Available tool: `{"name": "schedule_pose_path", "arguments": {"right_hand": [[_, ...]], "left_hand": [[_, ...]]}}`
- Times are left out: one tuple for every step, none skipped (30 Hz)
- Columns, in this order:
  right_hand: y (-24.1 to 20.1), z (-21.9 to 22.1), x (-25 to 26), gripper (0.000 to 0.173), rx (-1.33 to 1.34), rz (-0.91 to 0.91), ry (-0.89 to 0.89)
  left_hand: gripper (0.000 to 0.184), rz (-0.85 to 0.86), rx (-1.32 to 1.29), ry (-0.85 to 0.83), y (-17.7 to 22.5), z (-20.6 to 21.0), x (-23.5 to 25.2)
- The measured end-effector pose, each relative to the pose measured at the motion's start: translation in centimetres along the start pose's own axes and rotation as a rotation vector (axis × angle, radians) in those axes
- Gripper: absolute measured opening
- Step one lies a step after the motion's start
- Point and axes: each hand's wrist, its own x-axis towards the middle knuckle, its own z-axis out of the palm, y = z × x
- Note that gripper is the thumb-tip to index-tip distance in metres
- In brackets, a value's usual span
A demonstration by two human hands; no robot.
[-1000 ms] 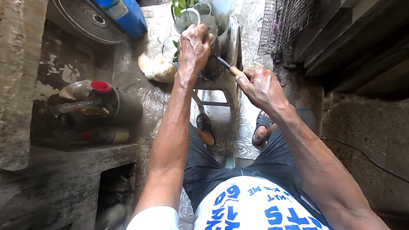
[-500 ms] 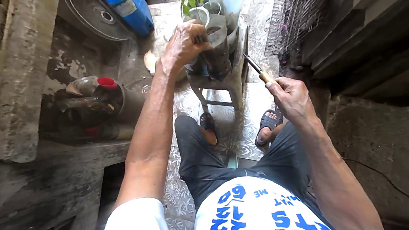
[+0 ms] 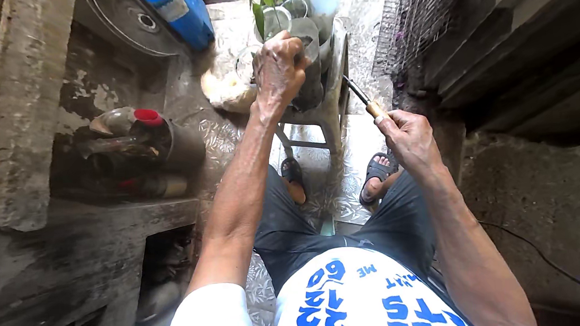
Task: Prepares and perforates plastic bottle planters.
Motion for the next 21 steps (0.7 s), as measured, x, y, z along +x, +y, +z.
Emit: {"name": "schedule_pose_path", "arguments": {"right_hand": [[0.1,0.0,0.0,0.037,-0.012,-0.003,-0.008],[0.1,0.1,0.0,0.037,-0.021,-0.005,-0.025],[0.2,0.2,0.0,0.038,-0.031,-0.012,-0.043],[0.4,0.4,0.0,0.038,-0.043,-0.021,-0.059],[0.5,0.6,-0.2,0.039,-0.054,-0.028,-0.073],[0.7,0.9,-0.3,0.039,-0.064,-0.031,-0.082],[0.8,1.3,-0.4,0.040,-0.075,-0.032,-0.089],[0.9,1.6,-0.4,0.040,-0.079,-0.037,-0.094],[1.0,1.9,-0.5,0.041,-0.088,-0.041,-0.095],[1.1,2.1,-0.5,0.041,-0.094,-0.042,-0.092],[1.2,2.2,-0.5,0.041,-0.100,-0.039,-0.088],[1.2,2.3,-0.5,0.041,-0.103,-0.035,-0.082],[1.2,2.4,-0.5,0.041,-0.102,-0.031,-0.078],[1.3,2.4,-0.4,0.041,-0.098,-0.032,-0.077],[1.3,2.4,-0.3,0.041,-0.095,-0.038,-0.075],[1.4,2.4,-0.2,0.040,-0.092,-0.044,-0.073],[1.4,2.5,-0.1,0.040,-0.087,-0.048,-0.071],[1.4,2.5,-0.1,0.040,-0.086,-0.050,-0.071],[1.4,2.6,-0.1,0.040,-0.084,-0.047,-0.070],[1.4,2.7,-0.1,0.040,-0.088,-0.043,-0.068],[1.4,2.8,-0.2,0.041,-0.092,-0.041,-0.068]], "left_hand": [[0.020,-0.014,0.004,-0.004,0.3,0.1,0.0],[0.020,-0.029,0.006,-0.017,0.6,0.1,0.1],[0.021,-0.042,0.004,-0.033,0.8,0.0,0.3],[0.021,-0.057,0.005,-0.047,1.1,0.0,0.4],[0.021,-0.071,0.010,-0.051,1.3,0.1,0.5],[0.021,-0.087,0.017,-0.048,1.5,0.2,0.6],[0.021,-0.108,0.023,-0.038,1.8,0.3,0.6],[0.021,-0.129,0.031,-0.023,2.1,0.4,0.6],[0.021,-0.146,0.038,-0.013,2.5,0.4,0.6],[0.021,-0.159,0.048,-0.019,2.8,0.4,0.6],[0.021,-0.168,0.055,-0.029,3.1,0.3,0.7],[0.022,-0.169,0.053,-0.043,3.1,0.3,0.7],[0.023,-0.158,0.044,-0.054,2.8,0.2,0.7],[0.024,-0.142,0.027,-0.069,2.4,0.1,0.7],[0.025,-0.120,0.001,-0.083,1.8,-0.1,0.7],[0.025,-0.088,-0.033,-0.094,1.0,-0.3,0.6],[0.024,-0.056,-0.072,-0.110,0.1,-0.7,0.4],[0.024,-0.025,-0.114,-0.127,-0.7,-1.0,0.2],[0.025,0.001,-0.152,-0.144,-1.4,-1.4,0.0],[0.027,0.021,-0.170,-0.167,-2.0,-1.7,-0.2],[0.029,0.037,-0.174,-0.185,-2.4,-1.9,-0.2]]}}
